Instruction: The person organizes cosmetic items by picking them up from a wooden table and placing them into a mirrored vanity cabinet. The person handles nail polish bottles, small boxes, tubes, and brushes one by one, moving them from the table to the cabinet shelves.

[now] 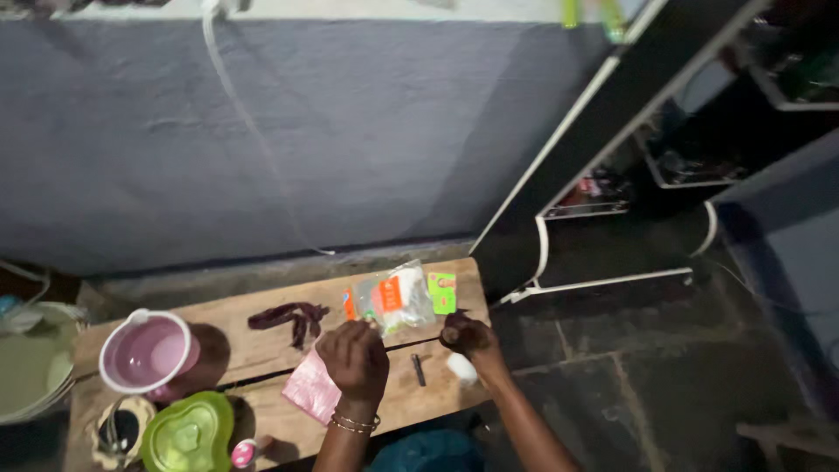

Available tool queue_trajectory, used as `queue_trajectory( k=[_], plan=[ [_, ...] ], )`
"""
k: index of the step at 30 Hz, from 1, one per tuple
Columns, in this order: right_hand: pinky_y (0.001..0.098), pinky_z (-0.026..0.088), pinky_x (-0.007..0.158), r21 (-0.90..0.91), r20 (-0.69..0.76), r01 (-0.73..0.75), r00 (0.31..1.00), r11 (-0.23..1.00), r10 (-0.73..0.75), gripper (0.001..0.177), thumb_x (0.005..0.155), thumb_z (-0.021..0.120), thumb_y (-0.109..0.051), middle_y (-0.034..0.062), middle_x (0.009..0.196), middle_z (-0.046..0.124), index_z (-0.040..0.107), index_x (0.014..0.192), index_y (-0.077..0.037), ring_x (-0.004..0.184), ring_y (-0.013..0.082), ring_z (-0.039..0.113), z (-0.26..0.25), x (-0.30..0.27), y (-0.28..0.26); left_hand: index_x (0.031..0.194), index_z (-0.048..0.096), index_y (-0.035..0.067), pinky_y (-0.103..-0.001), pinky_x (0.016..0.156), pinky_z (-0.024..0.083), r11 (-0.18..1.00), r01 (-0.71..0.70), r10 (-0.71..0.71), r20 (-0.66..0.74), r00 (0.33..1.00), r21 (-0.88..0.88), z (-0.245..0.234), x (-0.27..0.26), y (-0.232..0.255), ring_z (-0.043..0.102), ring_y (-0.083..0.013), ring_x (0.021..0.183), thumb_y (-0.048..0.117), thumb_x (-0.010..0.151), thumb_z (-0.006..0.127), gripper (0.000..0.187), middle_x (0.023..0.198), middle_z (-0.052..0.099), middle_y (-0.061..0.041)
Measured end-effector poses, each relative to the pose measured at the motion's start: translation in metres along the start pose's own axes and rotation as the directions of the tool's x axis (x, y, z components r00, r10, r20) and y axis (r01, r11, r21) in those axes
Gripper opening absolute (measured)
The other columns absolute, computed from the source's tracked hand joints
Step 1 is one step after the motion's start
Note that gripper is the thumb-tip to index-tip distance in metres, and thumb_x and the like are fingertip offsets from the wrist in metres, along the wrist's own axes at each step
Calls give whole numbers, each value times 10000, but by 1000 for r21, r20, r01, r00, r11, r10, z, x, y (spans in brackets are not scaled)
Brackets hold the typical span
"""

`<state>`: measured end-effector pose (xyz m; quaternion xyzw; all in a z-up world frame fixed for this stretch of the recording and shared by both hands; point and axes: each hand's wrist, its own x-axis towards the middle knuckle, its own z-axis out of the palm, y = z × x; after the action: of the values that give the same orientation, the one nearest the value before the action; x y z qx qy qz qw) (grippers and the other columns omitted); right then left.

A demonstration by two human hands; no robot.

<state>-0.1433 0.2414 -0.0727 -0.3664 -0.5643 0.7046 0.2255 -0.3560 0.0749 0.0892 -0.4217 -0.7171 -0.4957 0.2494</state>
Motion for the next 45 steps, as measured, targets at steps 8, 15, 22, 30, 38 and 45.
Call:
queue_trajectory(
  k=[8, 15, 22, 30, 38, 45],
  plan=[
    [349, 603, 848, 397, -160, 111, 986, 911, -50, 306, 852, 749, 27, 55, 1047, 653, 637, 1126, -52, 960, 194, 675, -91, -21, -57, 931, 643, 99, -453, 927, 465, 974, -224, 218, -101, 971, -45, 44, -7, 101, 664, -259, 1025, 30, 880, 714, 111, 1031, 720, -73],
    [305, 543, 753, 231, -329, 78, 944, 970, 3, 280, 913, 736, -121, 99, 1035, 706, 659, 1172, -47, 864, 166, 679, -249, -112, -104, 1022, 616, 79, -333, 642, 385, 124, 869, -780, 494, 384, -480, 162, -84, 216, 491, -157, 701, 84, 910, 725, 156, 856, 586, -11],
    [285, 558, 752, 406, -552, 171, 829, 898, 91, 264, 918, 727, -155, 68, 1023, 711, 650, 1144, -44, 856, 145, 683, -428, -199, -94, 1117, 562, 30, -260, 727, 467, -132, 859, -563, 751, 345, -494, 265, -179, 307, 553, -113, 824, 51, 932, 698, 231, 963, 622, -17],
    [264, 495, 705, 467, -610, 283, 789, 838, 74, 230, 935, 745, -149, 82, 1015, 700, 666, 1126, -49, 842, 179, 673, -528, -247, -70, 1157, 618, 9, -291, 815, 513, -142, 936, -387, 888, 247, -322, 302, -187, 382, 638, -156, 955, 21, 924, 661, 237, 1093, 691, -81],
    [305, 540, 723, 522, -577, 188, 796, 832, 182, 301, 881, 768, -150, 80, 1007, 710, 674, 1147, -43, 837, 187, 698, -548, -214, -73, 1173, 637, 33, -313, 836, 471, -113, 981, -346, 932, 107, -155, 368, -184, 390, 619, -165, 952, 22, 920, 622, 254, 1095, 699, -78],
    [325, 577, 780, 472, -517, 198, 851, 859, 88, 325, 885, 764, -145, 98, 1054, 726, 661, 1170, -27, 862, 185, 700, -581, -119, -132, 1184, 575, 26, -385, 850, 524, -270, 938, -322, 938, 126, -218, 435, -133, 386, 631, -213, 913, 23, 952, 585, 232, 1073, 683, -98]
  ],
)
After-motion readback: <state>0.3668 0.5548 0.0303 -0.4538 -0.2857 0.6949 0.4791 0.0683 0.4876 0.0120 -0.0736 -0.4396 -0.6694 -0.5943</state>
